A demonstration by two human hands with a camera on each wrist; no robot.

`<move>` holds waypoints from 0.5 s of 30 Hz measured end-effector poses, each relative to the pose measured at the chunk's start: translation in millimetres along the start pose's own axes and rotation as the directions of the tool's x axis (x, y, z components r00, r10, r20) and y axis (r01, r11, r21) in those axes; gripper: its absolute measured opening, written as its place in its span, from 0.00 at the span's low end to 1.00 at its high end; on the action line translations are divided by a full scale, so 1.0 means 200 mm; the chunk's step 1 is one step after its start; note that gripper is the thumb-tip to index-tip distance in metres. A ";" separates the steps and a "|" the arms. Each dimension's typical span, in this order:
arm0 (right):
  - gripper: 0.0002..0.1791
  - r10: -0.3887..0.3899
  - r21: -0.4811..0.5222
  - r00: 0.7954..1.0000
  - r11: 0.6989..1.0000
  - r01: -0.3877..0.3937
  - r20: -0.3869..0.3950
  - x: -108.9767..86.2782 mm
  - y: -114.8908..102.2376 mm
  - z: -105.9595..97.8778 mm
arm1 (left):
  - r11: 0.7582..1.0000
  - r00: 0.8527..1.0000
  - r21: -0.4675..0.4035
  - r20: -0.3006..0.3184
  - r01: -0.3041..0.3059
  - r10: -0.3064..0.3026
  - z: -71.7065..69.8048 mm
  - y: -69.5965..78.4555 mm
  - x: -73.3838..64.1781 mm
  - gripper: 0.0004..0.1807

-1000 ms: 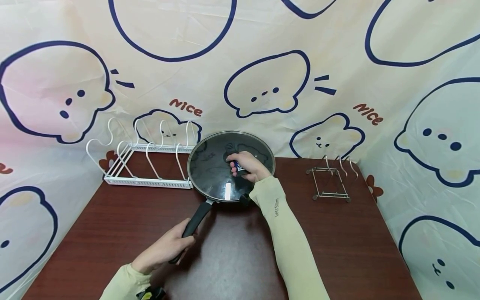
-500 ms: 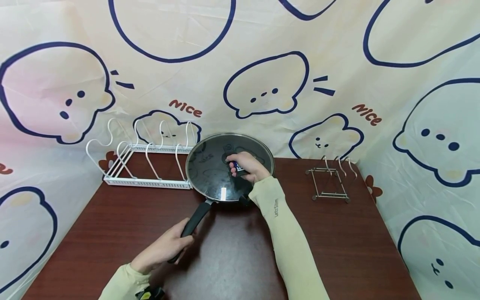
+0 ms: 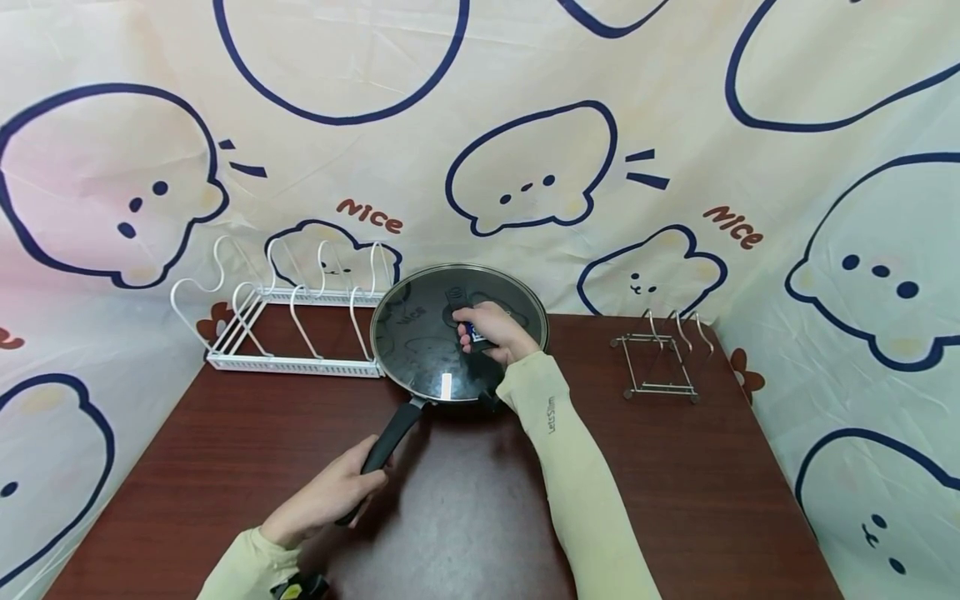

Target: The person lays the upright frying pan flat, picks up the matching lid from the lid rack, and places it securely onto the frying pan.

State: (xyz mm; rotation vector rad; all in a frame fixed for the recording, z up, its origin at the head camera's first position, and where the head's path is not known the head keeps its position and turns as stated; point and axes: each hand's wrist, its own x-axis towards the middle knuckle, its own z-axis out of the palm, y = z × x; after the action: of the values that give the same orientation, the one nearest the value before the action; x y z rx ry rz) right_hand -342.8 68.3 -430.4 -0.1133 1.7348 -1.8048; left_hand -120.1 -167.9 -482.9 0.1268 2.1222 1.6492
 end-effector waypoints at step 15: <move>0.14 -0.020 -0.009 1.000 1.000 0.020 0.001 0.02 0.01 0.01 | 1.000 1.000 0.010 -0.010 0.000 0.000 0.01 0.00 0.00 0.09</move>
State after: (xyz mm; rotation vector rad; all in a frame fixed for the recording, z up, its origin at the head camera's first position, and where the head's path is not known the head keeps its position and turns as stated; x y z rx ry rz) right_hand -344.2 64.3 -433.8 -0.1356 1.7469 -1.8110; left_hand -119.3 -167.3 -483.8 0.1221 2.1383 1.6430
